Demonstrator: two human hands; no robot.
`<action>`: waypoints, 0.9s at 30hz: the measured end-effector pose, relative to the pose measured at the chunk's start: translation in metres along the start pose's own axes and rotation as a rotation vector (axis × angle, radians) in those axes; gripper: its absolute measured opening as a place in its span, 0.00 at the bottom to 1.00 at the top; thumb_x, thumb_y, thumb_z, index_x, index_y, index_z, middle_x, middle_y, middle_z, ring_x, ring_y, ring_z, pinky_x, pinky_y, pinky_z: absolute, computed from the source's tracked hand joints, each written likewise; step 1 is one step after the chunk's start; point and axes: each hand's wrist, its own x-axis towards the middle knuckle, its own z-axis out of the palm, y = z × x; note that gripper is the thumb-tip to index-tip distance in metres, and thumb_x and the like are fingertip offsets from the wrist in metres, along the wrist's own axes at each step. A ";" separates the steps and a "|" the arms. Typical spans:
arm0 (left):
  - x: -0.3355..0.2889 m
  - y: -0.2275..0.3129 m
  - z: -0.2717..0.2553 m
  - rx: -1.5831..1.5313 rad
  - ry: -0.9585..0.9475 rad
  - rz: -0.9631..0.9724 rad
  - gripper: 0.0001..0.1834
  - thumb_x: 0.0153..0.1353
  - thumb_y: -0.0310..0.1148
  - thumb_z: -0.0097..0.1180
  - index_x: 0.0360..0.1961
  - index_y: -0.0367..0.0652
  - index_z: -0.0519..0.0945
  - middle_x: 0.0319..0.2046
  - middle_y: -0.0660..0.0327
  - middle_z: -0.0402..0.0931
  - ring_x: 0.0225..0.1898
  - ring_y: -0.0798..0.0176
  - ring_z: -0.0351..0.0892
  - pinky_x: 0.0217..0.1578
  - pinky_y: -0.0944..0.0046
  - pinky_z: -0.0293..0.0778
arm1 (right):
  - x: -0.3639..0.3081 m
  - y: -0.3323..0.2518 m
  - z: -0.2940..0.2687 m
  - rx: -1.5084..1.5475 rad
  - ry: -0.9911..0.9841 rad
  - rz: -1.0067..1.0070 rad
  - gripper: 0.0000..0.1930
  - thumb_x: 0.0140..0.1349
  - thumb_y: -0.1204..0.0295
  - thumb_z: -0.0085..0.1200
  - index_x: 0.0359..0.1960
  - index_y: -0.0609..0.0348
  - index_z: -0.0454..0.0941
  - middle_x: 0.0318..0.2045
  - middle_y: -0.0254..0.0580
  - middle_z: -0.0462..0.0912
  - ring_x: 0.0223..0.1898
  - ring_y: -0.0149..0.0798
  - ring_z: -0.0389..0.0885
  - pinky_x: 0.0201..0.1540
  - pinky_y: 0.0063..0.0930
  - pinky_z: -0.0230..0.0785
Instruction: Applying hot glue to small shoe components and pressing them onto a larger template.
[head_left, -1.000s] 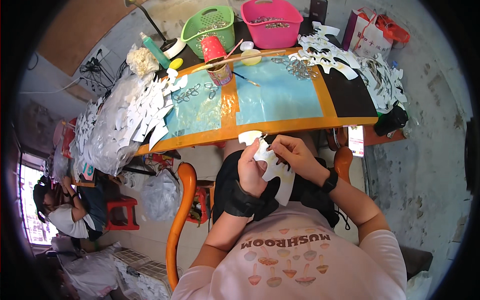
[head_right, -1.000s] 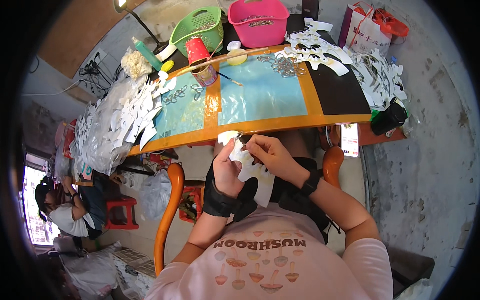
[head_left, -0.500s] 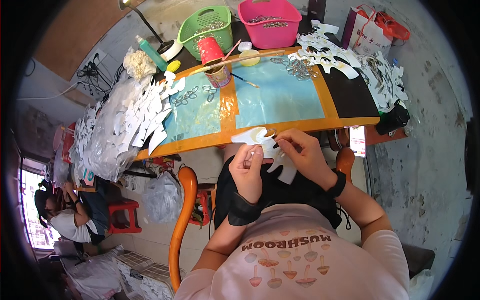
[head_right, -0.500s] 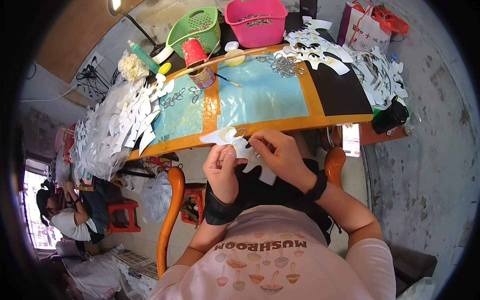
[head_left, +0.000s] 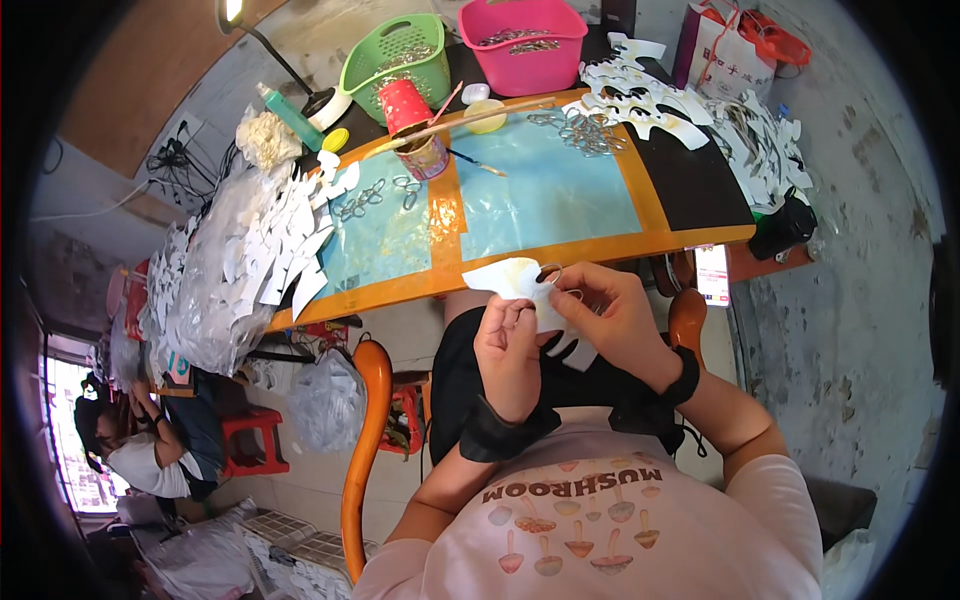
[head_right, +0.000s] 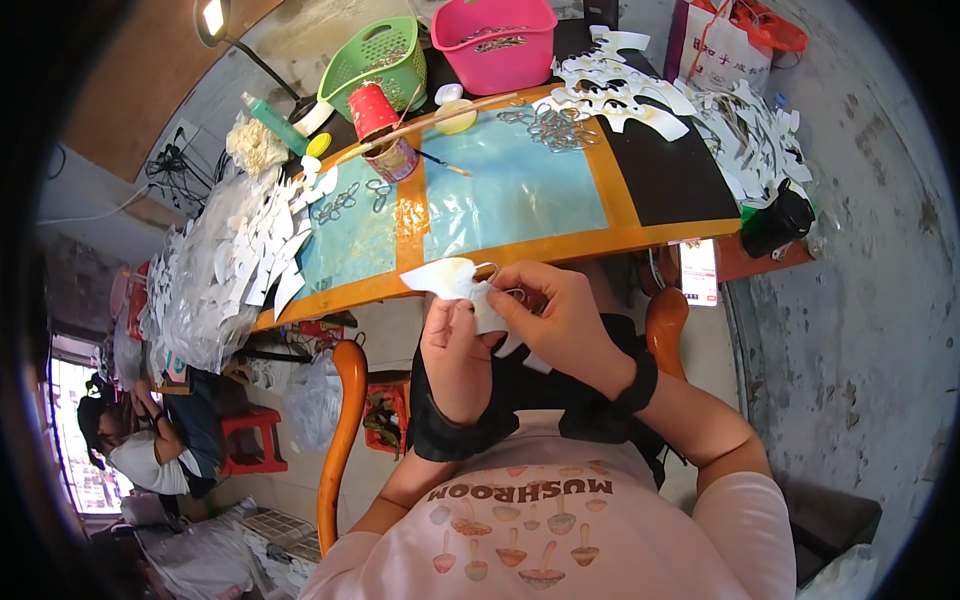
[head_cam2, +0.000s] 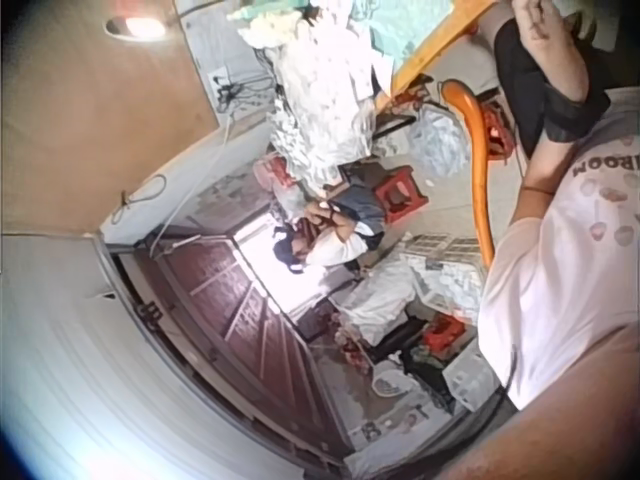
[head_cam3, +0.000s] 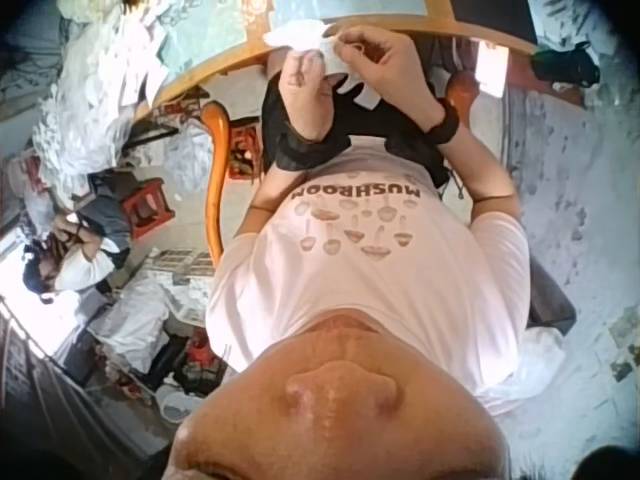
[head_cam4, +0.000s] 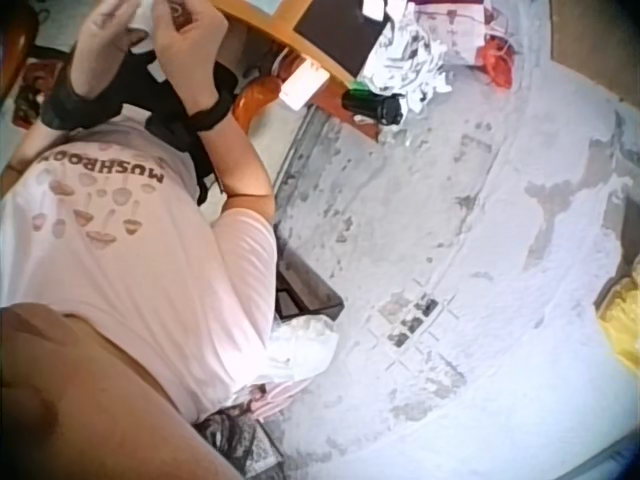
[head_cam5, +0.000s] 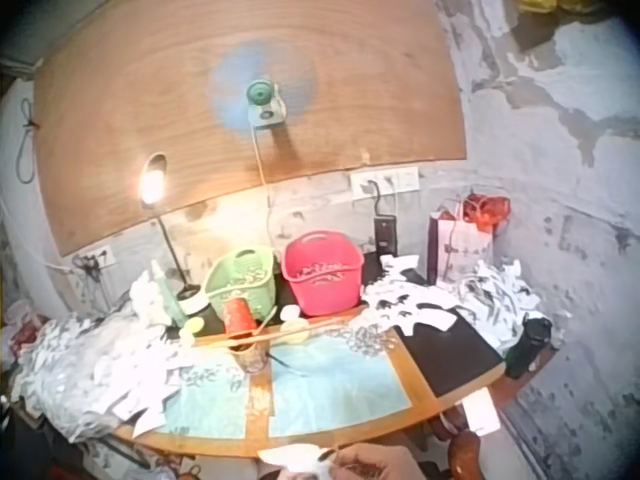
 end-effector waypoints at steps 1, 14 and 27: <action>0.000 0.003 0.002 -0.074 -0.011 -0.015 0.17 0.73 0.28 0.53 0.60 0.37 0.71 0.51 0.60 0.80 0.47 0.68 0.80 0.51 0.64 0.76 | -0.001 -0.008 0.001 -0.070 0.010 -0.036 0.07 0.64 0.75 0.62 0.40 0.66 0.82 0.31 0.33 0.85 0.29 0.20 0.74 0.31 0.18 0.67; 0.003 0.009 0.011 0.171 0.015 0.074 0.10 0.74 0.30 0.53 0.50 0.37 0.78 0.45 0.60 0.81 0.46 0.67 0.79 0.51 0.63 0.72 | -0.010 -0.025 -0.002 -0.106 -0.029 -0.166 0.08 0.62 0.75 0.63 0.39 0.67 0.80 0.30 0.35 0.81 0.26 0.21 0.70 0.28 0.19 0.63; 0.001 0.008 0.025 0.170 0.071 0.113 0.09 0.70 0.25 0.58 0.48 0.34 0.80 0.41 0.62 0.84 0.40 0.73 0.81 0.45 0.71 0.73 | -0.010 -0.011 0.001 0.044 0.037 -0.083 0.06 0.63 0.77 0.60 0.39 0.66 0.81 0.37 0.34 0.87 0.30 0.18 0.70 0.33 0.16 0.65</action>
